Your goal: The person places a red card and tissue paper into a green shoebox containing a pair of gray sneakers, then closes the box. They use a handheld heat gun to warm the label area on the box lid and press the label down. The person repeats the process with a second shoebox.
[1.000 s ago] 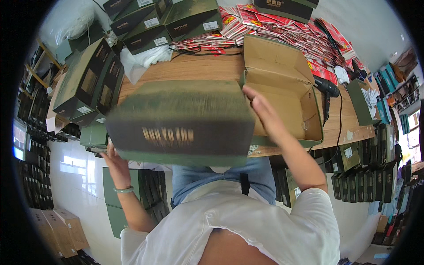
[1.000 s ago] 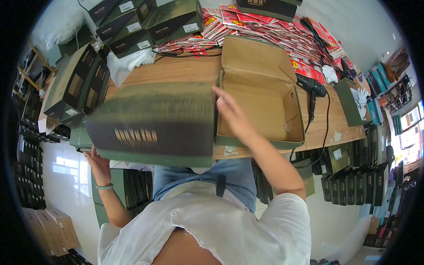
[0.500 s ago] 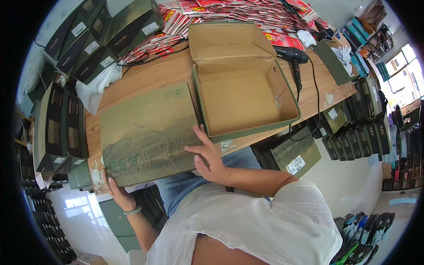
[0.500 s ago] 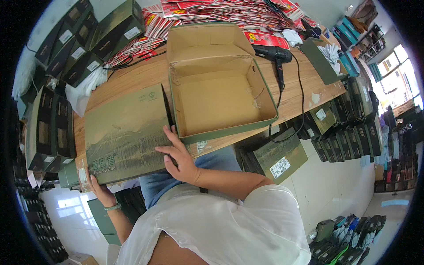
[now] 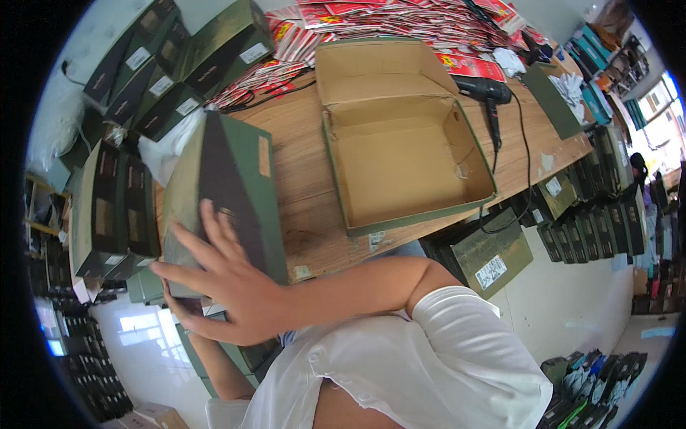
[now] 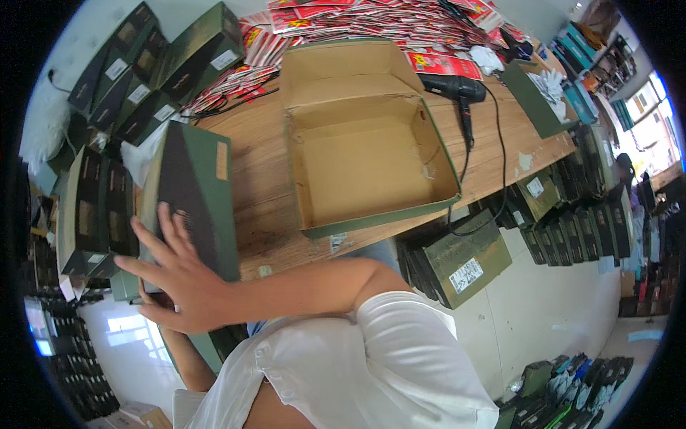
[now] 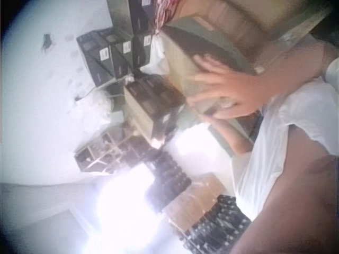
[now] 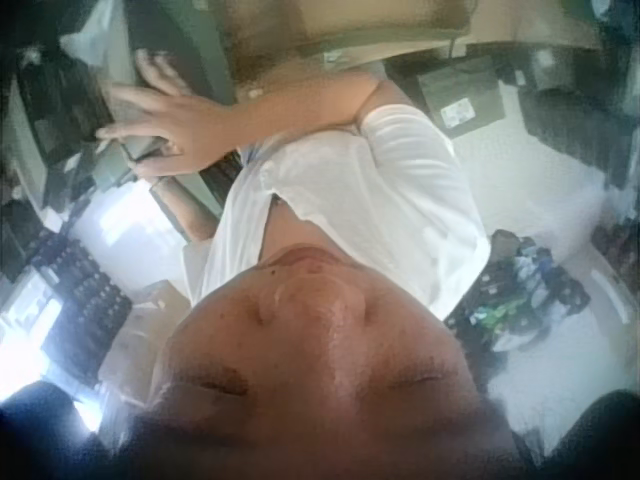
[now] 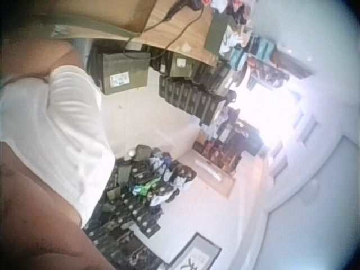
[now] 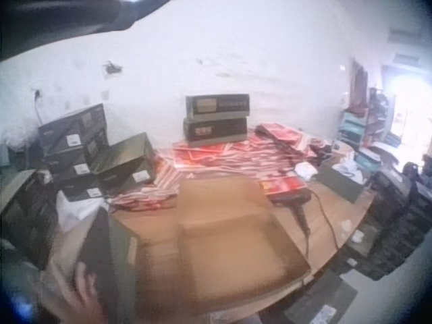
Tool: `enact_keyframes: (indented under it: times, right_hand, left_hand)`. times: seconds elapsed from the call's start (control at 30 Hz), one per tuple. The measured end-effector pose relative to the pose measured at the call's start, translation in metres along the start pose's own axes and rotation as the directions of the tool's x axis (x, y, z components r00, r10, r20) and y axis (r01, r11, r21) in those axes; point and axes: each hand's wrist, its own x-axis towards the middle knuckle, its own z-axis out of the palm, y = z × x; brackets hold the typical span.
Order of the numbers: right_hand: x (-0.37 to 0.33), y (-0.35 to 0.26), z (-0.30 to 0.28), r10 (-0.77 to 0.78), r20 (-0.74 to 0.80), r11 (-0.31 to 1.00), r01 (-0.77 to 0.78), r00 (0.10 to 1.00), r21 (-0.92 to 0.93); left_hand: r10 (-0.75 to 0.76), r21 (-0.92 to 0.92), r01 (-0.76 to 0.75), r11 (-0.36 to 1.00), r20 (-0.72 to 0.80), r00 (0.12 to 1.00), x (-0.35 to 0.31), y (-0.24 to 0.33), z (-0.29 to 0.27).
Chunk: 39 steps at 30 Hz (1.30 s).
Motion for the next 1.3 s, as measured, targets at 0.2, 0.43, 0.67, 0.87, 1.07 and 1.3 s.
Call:
enact_keyframes:
  times: [0.2, 0.43, 0.67, 0.87, 1.07, 1.3]
  right_hand:
    - [0.103, -0.009, 0.066, 0.079, 0.120, 0.889, -0.125, 0.990, 0.441]
    - [0.164, 0.001, 0.138, 0.146, 0.266, 0.494, -0.303, 0.953, 0.815]
    - [0.143, -0.005, 0.099, 0.046, 0.248, 0.505, -0.236, 0.968, 0.830]
    - [0.062, 0.025, -0.076, 0.109, 0.106, 0.968, -0.129, 0.988, 0.214]
    - [0.011, 0.197, -0.343, 0.169, -0.561, 0.315, -0.584, 0.810, -0.748]
    - [-0.065, 0.235, -0.427, 0.573, -0.607, 0.279, -0.828, 0.550, -0.486]
  left_hand:
    - [0.620, 0.732, -0.310, 0.607, -0.191, 0.761, 0.029, 0.010, -0.059]
    - [0.648, 0.894, -0.422, 0.147, 0.235, 0.725, -0.019, 0.066, 0.057]
    - [0.710, 0.886, -0.462, 0.037, 0.302, 0.636, -0.009, 0.061, 0.093]
    - [0.798, 0.917, -0.390, 0.081, 0.175, 0.576, 0.019, 0.076, 0.028]
    - [0.756, 0.922, -0.349, 0.166, 0.108, 0.646, 0.010, 0.089, 0.030]
    - [0.534, 0.836, -0.549, 0.029, 0.451, 0.715, -0.056, -0.057, 0.122]
